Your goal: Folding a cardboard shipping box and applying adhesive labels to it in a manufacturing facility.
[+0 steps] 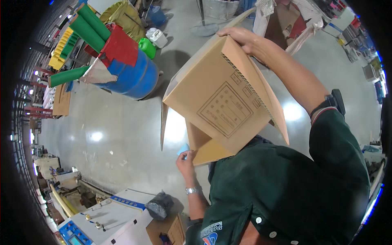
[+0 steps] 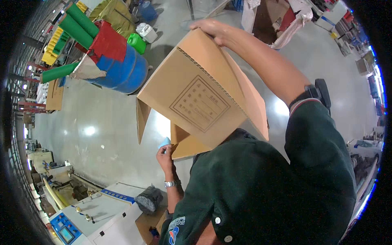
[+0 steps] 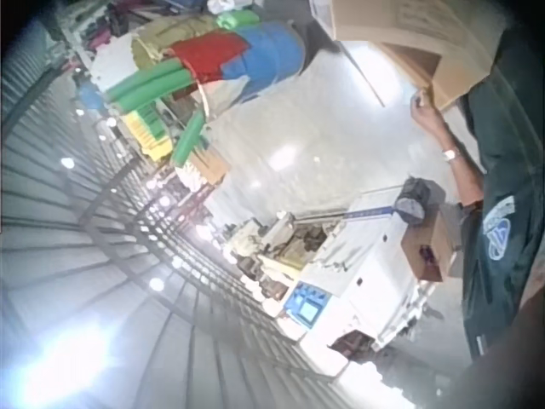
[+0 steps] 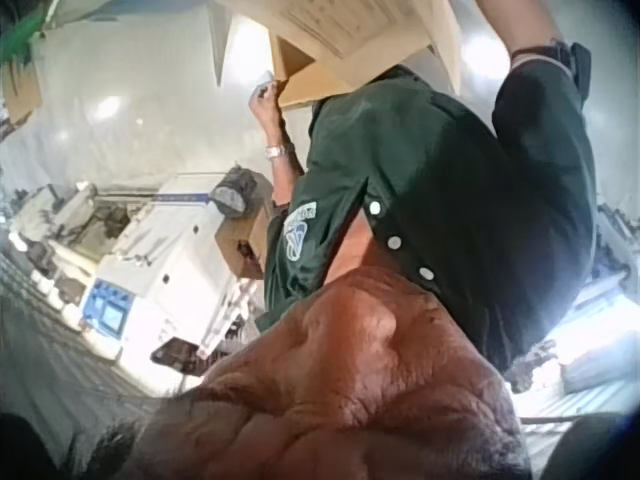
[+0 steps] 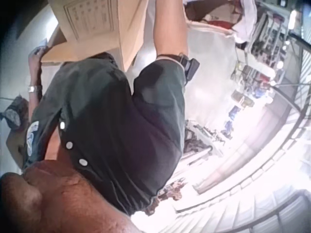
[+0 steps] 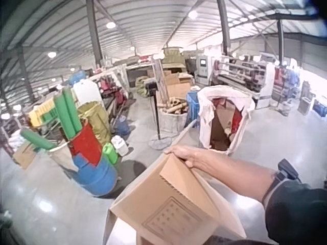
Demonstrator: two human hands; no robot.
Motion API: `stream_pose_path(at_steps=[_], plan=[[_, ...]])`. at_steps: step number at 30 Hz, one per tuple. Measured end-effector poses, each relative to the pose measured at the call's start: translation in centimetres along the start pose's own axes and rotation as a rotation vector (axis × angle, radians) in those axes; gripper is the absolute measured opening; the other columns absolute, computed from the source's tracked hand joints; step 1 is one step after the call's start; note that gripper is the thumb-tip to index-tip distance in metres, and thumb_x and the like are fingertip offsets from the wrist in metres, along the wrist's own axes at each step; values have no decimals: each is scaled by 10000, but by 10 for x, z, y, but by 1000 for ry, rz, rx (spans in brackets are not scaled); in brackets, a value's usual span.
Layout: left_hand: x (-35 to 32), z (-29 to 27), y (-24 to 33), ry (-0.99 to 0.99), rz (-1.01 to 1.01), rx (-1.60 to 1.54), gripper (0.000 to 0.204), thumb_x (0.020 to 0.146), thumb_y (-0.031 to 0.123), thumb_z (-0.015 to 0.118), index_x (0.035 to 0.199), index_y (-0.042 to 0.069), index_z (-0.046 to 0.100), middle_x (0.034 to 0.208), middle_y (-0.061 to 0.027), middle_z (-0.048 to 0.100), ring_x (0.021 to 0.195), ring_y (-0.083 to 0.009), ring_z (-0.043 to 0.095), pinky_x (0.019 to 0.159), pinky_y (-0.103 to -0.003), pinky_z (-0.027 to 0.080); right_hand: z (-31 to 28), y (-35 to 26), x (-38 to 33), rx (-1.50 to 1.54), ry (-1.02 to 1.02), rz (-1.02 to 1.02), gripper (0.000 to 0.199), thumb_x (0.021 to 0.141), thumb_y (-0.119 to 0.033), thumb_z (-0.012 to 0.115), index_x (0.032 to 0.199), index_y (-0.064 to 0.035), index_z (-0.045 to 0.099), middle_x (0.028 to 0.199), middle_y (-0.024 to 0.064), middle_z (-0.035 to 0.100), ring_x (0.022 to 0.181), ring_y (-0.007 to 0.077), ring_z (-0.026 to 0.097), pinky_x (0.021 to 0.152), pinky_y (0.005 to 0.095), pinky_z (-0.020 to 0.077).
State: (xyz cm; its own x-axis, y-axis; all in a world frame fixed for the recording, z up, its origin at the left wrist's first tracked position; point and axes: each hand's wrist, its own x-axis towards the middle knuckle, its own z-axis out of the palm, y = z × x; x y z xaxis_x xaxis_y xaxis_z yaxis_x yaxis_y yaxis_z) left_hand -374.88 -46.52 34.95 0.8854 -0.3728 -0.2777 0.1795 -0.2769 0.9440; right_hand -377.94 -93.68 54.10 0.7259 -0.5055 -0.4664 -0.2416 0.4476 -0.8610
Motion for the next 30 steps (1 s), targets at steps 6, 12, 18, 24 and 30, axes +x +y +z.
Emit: stream_pose_path(at_steps=[6, 12, 18, 24, 30], plan=[[-28, 6, -8, 97, -70, 16, 143, 864, 82, 679, 826, -52, 645, 814, -52, 649, 745, -116, 562, 744, -261, 463, 4, 13, 17, -60, -36, -32, 179, 939, -211, 565, 859, -58, 611, 766, 44, 624, 649, 145, 608, 598, 336, 547], [-38, 11, -23, 114, -75, 4, 136, 867, 72, 671, 824, -55, 644, 798, -46, 648, 730, -114, 551, 732, -263, 457, 4, 12, 17, -63, -43, -45, 235, 927, -271, 587, 827, -58, 606, 754, 52, 607, 632, 134, 584, 552, 339, 526], [-48, 10, -34, 90, -15, 101, 130, 847, 77, 693, 828, -45, 651, 778, -56, 659, 722, -110, 568, 707, -262, 468, 19, 2, -11, -132, -65, -17, 245, 926, -283, 567, 827, -62, 606, 751, 50, 606, 616, 131, 582, 524, 334, 515], [-33, 21, 0, 146, -21, 171, 234, 882, 192, 657, 925, -38, 672, 844, -71, 675, 750, -121, 596, 660, -270, 458, 24, 12, 24, -290, -181, -1, 295, 933, -333, 551, 993, -60, 646, 984, 111, 657, 831, 195, 645, 650, 382, 553], [4, -4, 7, 421, 33, -496, 342, 947, 271, 582, 1102, -26, 650, 1020, -67, 663, 885, -149, 606, 732, -290, 466, 90, 34, 32, -312, -283, 114, 257, 925, -319, 565, 985, -79, 638, 966, 114, 651, 818, 198, 647, 653, 377, 557]])
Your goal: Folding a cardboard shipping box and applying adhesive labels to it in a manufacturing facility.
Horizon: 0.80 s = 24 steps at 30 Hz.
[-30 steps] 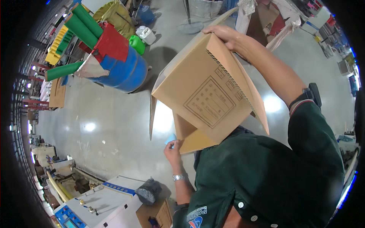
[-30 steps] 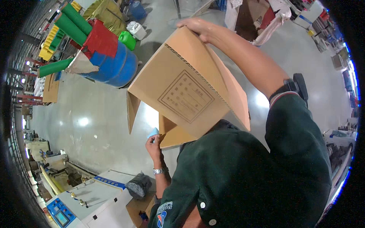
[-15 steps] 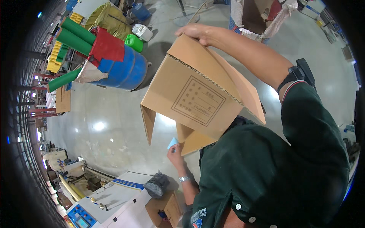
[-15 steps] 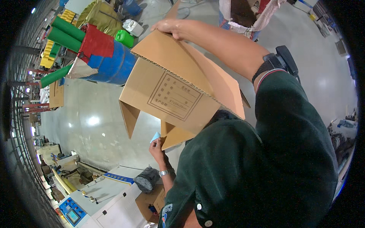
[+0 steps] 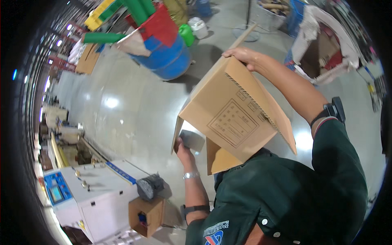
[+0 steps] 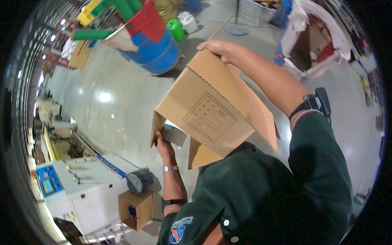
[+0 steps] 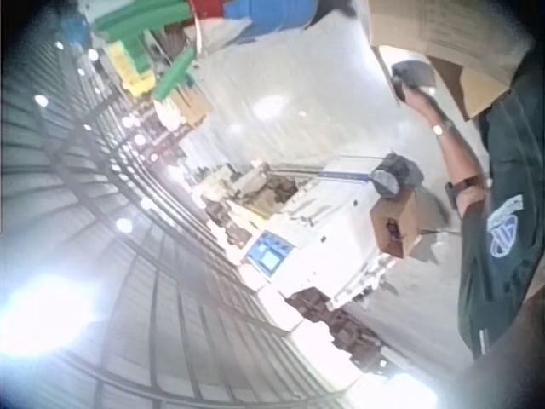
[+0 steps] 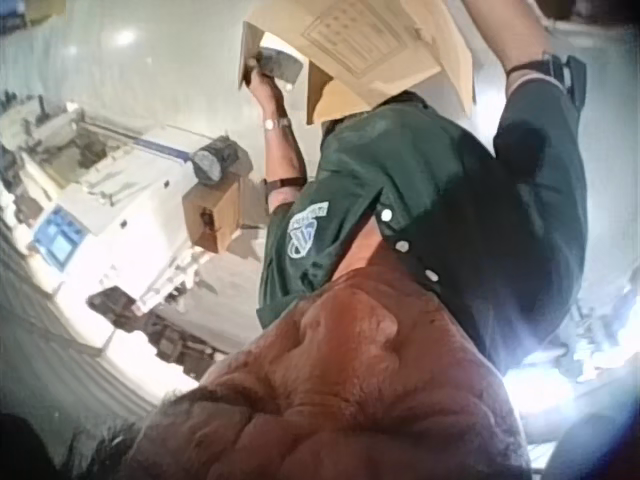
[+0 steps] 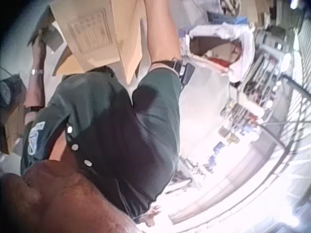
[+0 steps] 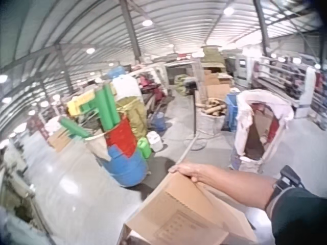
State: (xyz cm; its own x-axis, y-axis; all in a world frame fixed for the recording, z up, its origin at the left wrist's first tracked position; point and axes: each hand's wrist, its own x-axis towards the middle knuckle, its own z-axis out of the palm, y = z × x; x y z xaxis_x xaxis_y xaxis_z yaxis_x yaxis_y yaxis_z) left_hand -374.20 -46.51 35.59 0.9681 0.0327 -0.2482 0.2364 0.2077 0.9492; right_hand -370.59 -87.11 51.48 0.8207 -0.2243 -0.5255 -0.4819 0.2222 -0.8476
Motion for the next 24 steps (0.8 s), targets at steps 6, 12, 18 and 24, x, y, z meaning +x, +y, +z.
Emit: stream_pose_path(at_steps=[6, 12, 18, 24], plan=[[60, -57, 40, 139, 230, -123, 360, 963, 276, 587, 1143, -35, 614, 1151, -108, 628, 1040, -213, 600, 903, -377, 502, 68, -6, 39, 52, -138, 69, 266, 928, -291, 561, 998, -39, 613, 974, 151, 644, 843, 217, 660, 698, 369, 578], [93, -144, 80, 293, 361, -158, 350, 973, 286, 577, 1154, -13, 593, 1135, -94, 628, 1032, -189, 594, 879, -353, 484, 178, -12, 39, 149, -179, 60, 324, 940, -234, 526, 1131, 20, 585, 1053, 179, 652, 874, 244, 669, 762, 379, 575], [96, -243, 89, 406, 654, 672, 293, 920, 240, 639, 1093, 4, 627, 1043, -122, 677, 933, -225, 641, 818, -358, 504, 234, 13, 80, 182, -375, -68, 380, 938, -250, 516, 1184, 36, 562, 1042, 171, 664, 909, 252, 673, 776, 386, 557], [93, -291, 57, 354, 264, 878, 169, 898, 194, 644, 965, 48, 693, 905, -158, 701, 792, -333, 668, 726, -390, 529, 295, -7, 111, 221, -555, -32, 399, 919, -244, 525, 1208, 29, 551, 1089, 161, 667, 938, 272, 675, 815, 404, 551]])
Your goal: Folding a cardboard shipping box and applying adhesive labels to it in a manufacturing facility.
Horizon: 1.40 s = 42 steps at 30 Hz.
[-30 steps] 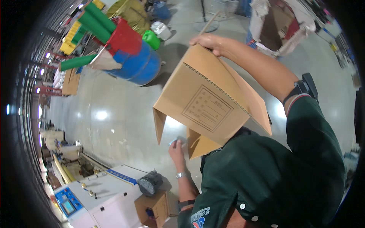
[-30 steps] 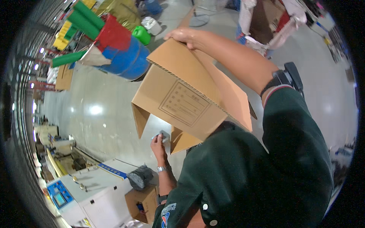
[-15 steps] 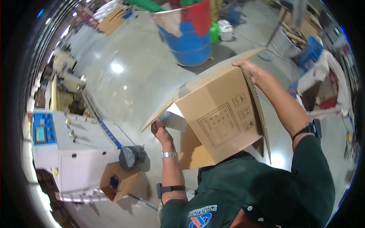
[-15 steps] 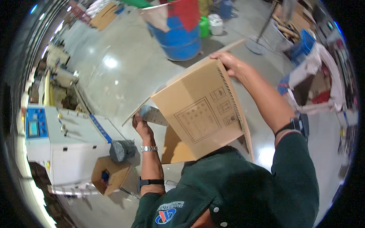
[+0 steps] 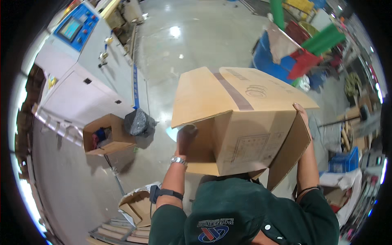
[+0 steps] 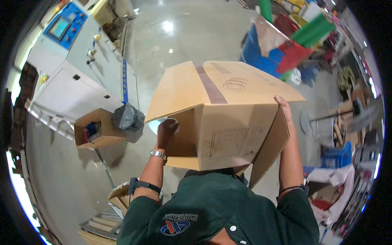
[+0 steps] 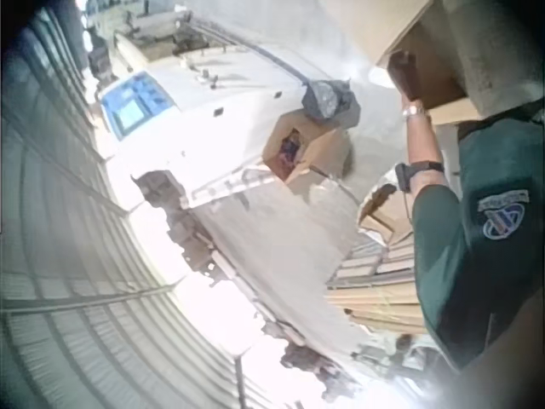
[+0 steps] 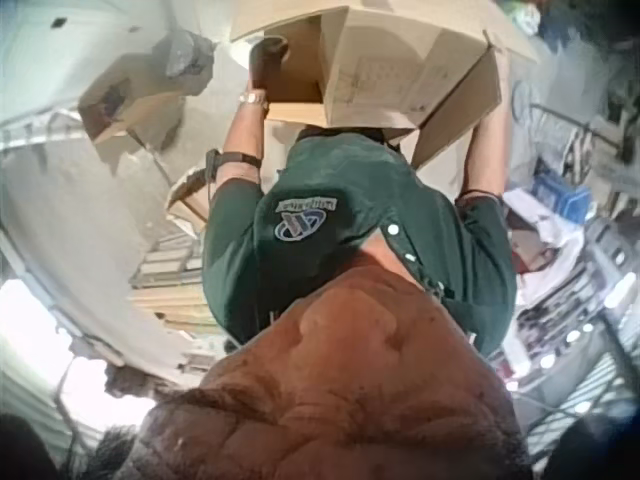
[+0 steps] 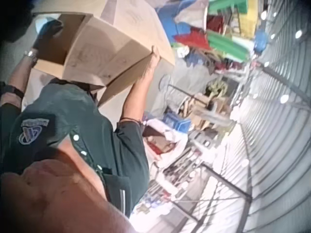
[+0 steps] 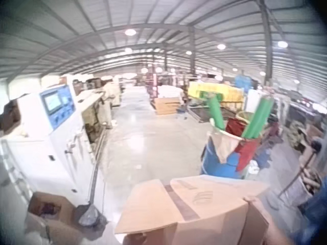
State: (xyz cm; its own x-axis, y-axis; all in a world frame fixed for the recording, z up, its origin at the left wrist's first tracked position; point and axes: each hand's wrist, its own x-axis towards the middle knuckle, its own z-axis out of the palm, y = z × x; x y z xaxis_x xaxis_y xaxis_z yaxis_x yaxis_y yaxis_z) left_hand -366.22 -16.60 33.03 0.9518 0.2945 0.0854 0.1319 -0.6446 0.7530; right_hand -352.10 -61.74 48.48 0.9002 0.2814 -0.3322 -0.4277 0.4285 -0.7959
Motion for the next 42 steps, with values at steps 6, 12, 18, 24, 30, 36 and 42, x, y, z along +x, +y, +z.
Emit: stream_pose_path(at_steps=[6, 12, 18, 24, 30, 36, 42], plan=[[110, 39, -1, 261, 315, -237, 151, 913, 169, 639, 926, 24, 682, 876, -90, 695, 755, -215, 641, 725, -342, 519, 40, -10, 99, 36, -127, 13, 428, 922, -224, 519, 1247, 53, 523, 1149, 177, 643, 982, 270, 658, 883, 385, 529], [216, 27, 4, 192, 134, -179, 142, 907, 162, 638, 927, 28, 681, 879, -92, 695, 759, -220, 643, 725, -347, 518, 55, -35, 217, 51, -196, 8, 438, 916, -208, 508, 1263, 60, 513, 1172, 181, 633, 1015, 267, 647, 915, 376, 509], [276, -4, 2, 205, -84, -87, 132, 901, 155, 637, 929, 33, 680, 882, -93, 694, 763, -224, 645, 725, -351, 516, 105, -84, 361, 38, -269, 141, 435, 906, -216, 519, 1248, 53, 529, 1147, 181, 640, 988, 265, 655, 871, 387, 525], [372, -35, -16, 270, -180, -75, 124, 895, 149, 636, 930, 38, 680, 885, -94, 694, 766, -229, 648, 725, -355, 515, 143, -89, 511, 135, -390, 255, 381, 933, -247, 527, 1206, 17, 563, 1071, 149, 674, 911, 260, 678, 803, 401, 547], [514, -39, -72, 213, -192, -106, 117, 889, 142, 636, 931, 43, 679, 887, -96, 694, 770, -233, 650, 725, -359, 514, 165, -113, 642, -533, -196, 115, 450, 931, -324, 552, 1233, 9, 567, 994, 106, 694, 862, 235, 666, 763, 341, 511], [702, -33, -80, 76, -90, -122, 110, 882, 136, 635, 933, 47, 678, 890, -97, 694, 773, -238, 653, 725, -364, 512, 210, -194, 735, -1247, -34, -321, 541, 824, -304, 665, 1236, 28, 554, 1028, 137, 670, 936, 233, 637, 846, 335, 495], [895, -5, -56, 1, 31, -175, 106, 876, 129, 634, 934, 52, 677, 893, -98, 694, 777, -243, 655, 725, -368, 511, 361, -265, 787, -1601, -407, -554, 730, 721, -302, 774, 1344, -44, 494, 1315, 187, 542, 1228, 363, 504, 1041, 429, 405]])
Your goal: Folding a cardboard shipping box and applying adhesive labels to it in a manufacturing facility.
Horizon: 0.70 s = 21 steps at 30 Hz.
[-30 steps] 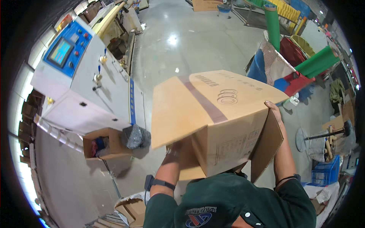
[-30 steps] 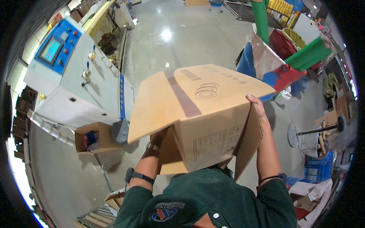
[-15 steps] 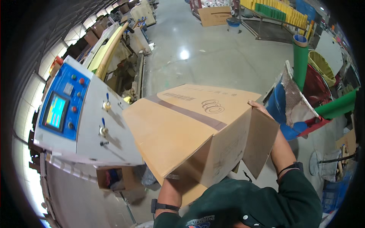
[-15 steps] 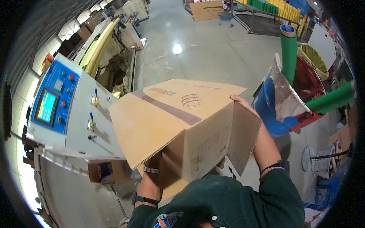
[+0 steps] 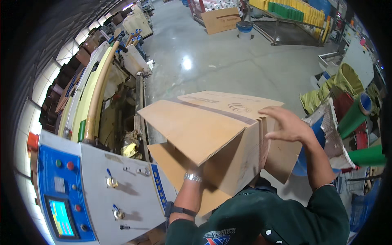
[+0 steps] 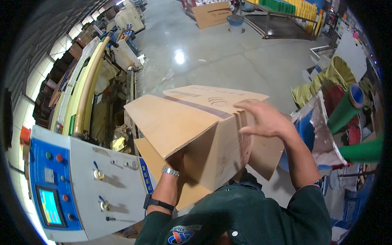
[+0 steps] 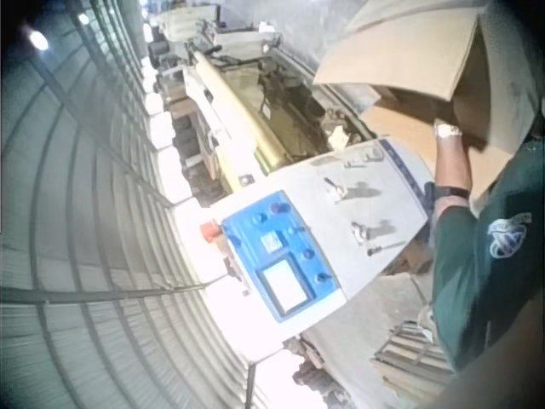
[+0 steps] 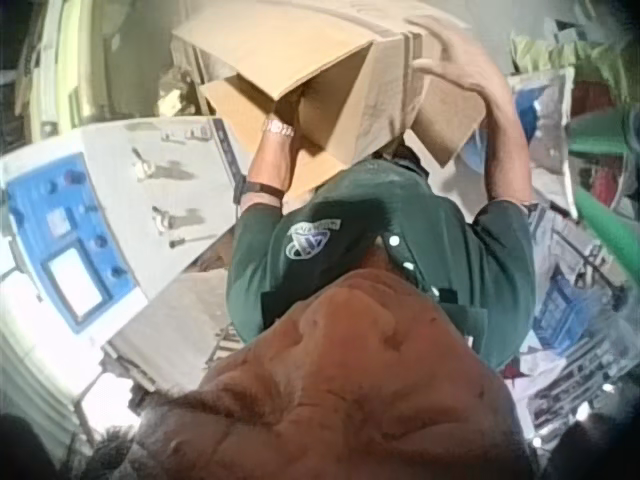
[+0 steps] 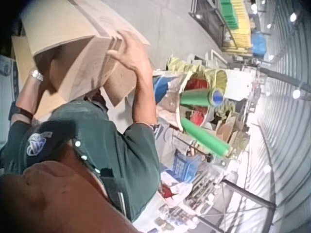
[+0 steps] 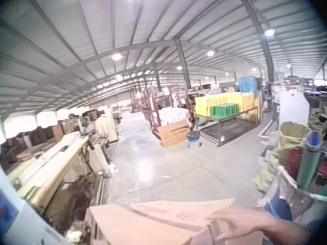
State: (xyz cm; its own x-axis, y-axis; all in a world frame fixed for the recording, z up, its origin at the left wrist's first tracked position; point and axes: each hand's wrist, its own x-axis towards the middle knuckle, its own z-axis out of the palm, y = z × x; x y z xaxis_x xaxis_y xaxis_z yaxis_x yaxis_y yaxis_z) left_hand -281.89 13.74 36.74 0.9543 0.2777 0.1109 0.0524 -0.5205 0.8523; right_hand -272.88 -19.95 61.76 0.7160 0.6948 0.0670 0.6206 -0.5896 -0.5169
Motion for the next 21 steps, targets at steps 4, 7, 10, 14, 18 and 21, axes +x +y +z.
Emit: stream_pose_path(at_steps=[4, 7, 10, 14, 18, 21], plan=[[131, 52, 10, -19, 45, -81, 103, 872, 125, 633, 935, 55, 677, 894, -99, 694, 779, -246, 657, 725, -371, 510, 2, 33, 108, -228, 62, -209, 771, 689, -330, 792, 1345, -71, 479, 1303, 186, 522, 1190, 369, 510, 993, 430, 434], [215, 81, 12, -11, 30, -139, 102, 869, 121, 633, 936, 57, 676, 896, -100, 693, 781, -248, 658, 725, -373, 509, 5, 75, 188, -221, 151, -199, 606, 670, -227, 765, 1213, -63, 553, 1145, 169, 575, 1063, 350, 559, 905, 424, 466], [298, 105, 9, 5, 42, -249, 101, 866, 118, 632, 937, 60, 676, 897, -100, 693, 783, -250, 659, 725, -375, 509, -11, 129, 272, -294, 207, -208, 415, 639, -143, 723, 1027, -59, 603, 976, 130, 586, 929, 339, 576, 797, 444, 484], [399, 123, -11, 44, 52, -457, 101, 862, 114, 632, 938, 63, 675, 899, -101, 693, 785, -253, 660, 725, -378, 508, -36, 190, 369, -295, 303, -270, 309, 609, -95, 683, 909, -64, 619, 878, 104, 582, 858, 330, 581, 736, 450, 495], [499, 98, 98, -41, -195, -662, 89, 874, 56, 646, 807, 7, 612, 706, 20, 574, 632, -87, 507, 548, -256, 410, -62, 289, 476, -211, 241, -87, 196, 708, -126, 641, 885, -43, 628, 853, 165, 615, 839, 368, 604, 723, 474, 497], [589, 89, 87, -169, -168, -566, 110, 859, 96, 670, 861, -13, 660, 691, 17, 576, 626, -88, 480, 571, -263, 419, -83, 347, 549, -170, 210, -3, 178, 780, -172, 614, 871, -19, 632, 840, 211, 631, 835, 405, 608, 728, 494, 490]])
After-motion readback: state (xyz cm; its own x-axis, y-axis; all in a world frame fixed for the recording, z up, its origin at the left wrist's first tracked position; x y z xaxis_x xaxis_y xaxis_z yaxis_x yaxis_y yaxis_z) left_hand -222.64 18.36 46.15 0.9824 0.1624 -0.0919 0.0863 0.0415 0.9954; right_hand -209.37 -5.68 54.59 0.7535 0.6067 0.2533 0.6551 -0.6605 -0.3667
